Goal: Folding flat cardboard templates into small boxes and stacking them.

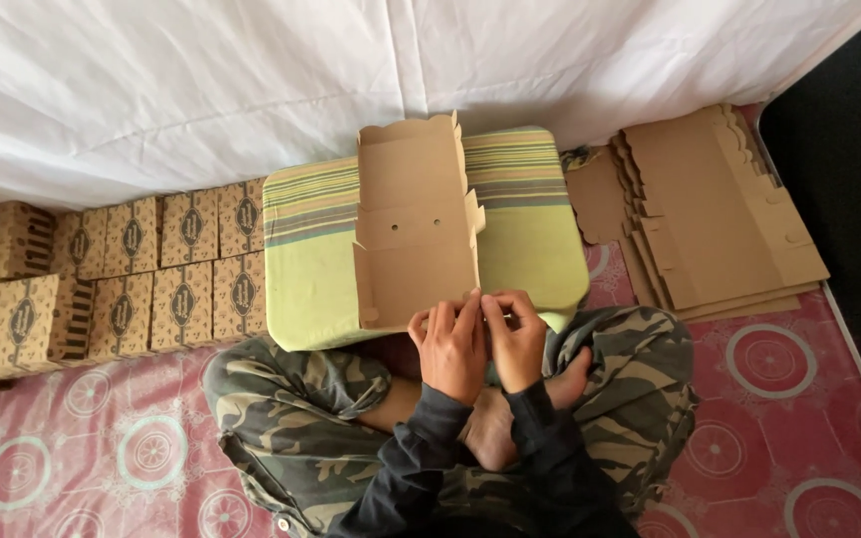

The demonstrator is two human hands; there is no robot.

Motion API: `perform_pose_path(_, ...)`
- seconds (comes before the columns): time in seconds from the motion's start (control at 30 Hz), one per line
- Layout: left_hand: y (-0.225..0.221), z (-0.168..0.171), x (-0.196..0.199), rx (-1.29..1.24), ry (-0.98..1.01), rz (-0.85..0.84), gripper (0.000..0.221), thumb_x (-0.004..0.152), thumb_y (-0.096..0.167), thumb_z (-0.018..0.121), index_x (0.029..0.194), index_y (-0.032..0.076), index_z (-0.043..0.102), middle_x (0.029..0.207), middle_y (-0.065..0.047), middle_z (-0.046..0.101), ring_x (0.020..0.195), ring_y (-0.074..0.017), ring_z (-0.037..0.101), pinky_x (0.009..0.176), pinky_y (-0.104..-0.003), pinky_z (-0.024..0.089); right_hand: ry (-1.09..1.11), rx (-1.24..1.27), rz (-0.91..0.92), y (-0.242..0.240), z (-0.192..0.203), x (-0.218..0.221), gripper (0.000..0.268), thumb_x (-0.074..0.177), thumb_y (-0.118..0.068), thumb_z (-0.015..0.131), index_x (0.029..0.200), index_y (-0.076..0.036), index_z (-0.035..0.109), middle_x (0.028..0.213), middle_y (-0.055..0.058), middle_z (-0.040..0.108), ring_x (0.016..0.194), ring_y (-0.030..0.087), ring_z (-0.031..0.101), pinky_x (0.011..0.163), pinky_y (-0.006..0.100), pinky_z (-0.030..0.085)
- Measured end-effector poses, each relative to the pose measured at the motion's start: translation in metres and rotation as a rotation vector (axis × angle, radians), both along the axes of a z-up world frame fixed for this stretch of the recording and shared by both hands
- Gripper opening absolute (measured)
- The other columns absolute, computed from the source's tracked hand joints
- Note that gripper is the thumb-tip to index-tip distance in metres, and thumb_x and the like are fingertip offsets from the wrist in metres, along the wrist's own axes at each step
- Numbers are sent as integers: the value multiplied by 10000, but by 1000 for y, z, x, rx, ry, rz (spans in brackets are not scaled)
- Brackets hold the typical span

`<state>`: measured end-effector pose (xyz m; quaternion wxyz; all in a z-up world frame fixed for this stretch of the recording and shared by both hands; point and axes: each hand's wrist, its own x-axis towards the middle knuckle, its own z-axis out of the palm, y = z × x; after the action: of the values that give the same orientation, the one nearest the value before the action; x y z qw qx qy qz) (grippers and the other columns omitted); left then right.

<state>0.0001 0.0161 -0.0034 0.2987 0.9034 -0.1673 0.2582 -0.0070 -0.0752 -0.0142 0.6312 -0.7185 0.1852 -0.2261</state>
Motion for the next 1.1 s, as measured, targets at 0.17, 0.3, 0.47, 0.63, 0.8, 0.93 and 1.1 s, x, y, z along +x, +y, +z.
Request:
perform_pose_path(0.17, 3, 0, 0, -6, -11, -51, 270, 1029, 177, 619, 1281, 140, 707, 1025, -5, 633, 937, -170, 623, 987, -417, 328, -136, -363, -14, -2, 12, -1, 191, 988, -167, 716, 805, -114, 709, 885, 25, 683, 681, 215, 663, 591, 285, 548)
perform_pose_path(0.3, 5, 9, 2, 31, -30, -147, 338, 978, 110, 611, 1307, 107, 690, 928, -9, 698, 942, -161, 648, 1011, -416, 339, -183, -444, -20, -7, 13, -1, 202, 1000, -152, 705, 801, -115, 696, 859, 31, 692, 705, 238, 666, 613, 309, 550)
perform_pose_path(0.47, 29, 38, 15, 4, -101, -253, 311, 886, 111, 695, 1193, 117, 736, 922, -30, 737, 931, -211, 690, 987, -445, 413, -131, -374, -28, -29, -6, 4, 180, 1008, -168, 704, 835, -127, 733, 860, 41, 726, 753, 217, 689, 683, 315, 553)
perform_pose_path(0.63, 94, 47, 47, -123, -149, -146, 336, 822, 77, 705, 1155, 72, 751, 942, -135, 716, 874, -350, 666, 878, -480, 484, -25, -212, -39, -48, -9, 7, 86, 1021, -169, 687, 988, -119, 748, 916, 41, 756, 842, 132, 682, 768, 311, 559)
perform_pose_path(0.8, 139, 7, 88, -328, 269, -135, 668, 928, 389, 756, 1447, 21, 550, 1330, -199, 643, 1174, -414, 633, 1028, -541, 441, 19, 52, 127, -55, -18, 50, 352, 1001, -235, 703, 1321, -96, 655, 1161, 130, 725, 1033, 174, 656, 929, 386, 542)
perform_pose_path(0.93, 137, -9, 106, -388, 403, -269, 760, 930, 430, 722, 1522, 24, 472, 1390, -231, 605, 1264, -469, 580, 1107, -587, 394, 43, 87, 237, -35, -5, 83, 644, 954, -176, 720, 1507, -5, 440, 1265, 273, 618, 1105, 280, 620, 998, 452, 513)
perform_pose_path(1.1, 140, -11, 106, -531, 523, -400, 752, 866, 187, 627, 1588, 118, 429, 1482, -155, 571, 1376, -460, 463, 1183, -595, 299, 85, 57, 316, -40, -11, 85, 577, 933, -83, 611, 1498, -83, 494, 1353, 209, 614, 1228, 245, 574, 1066, 435, 468)
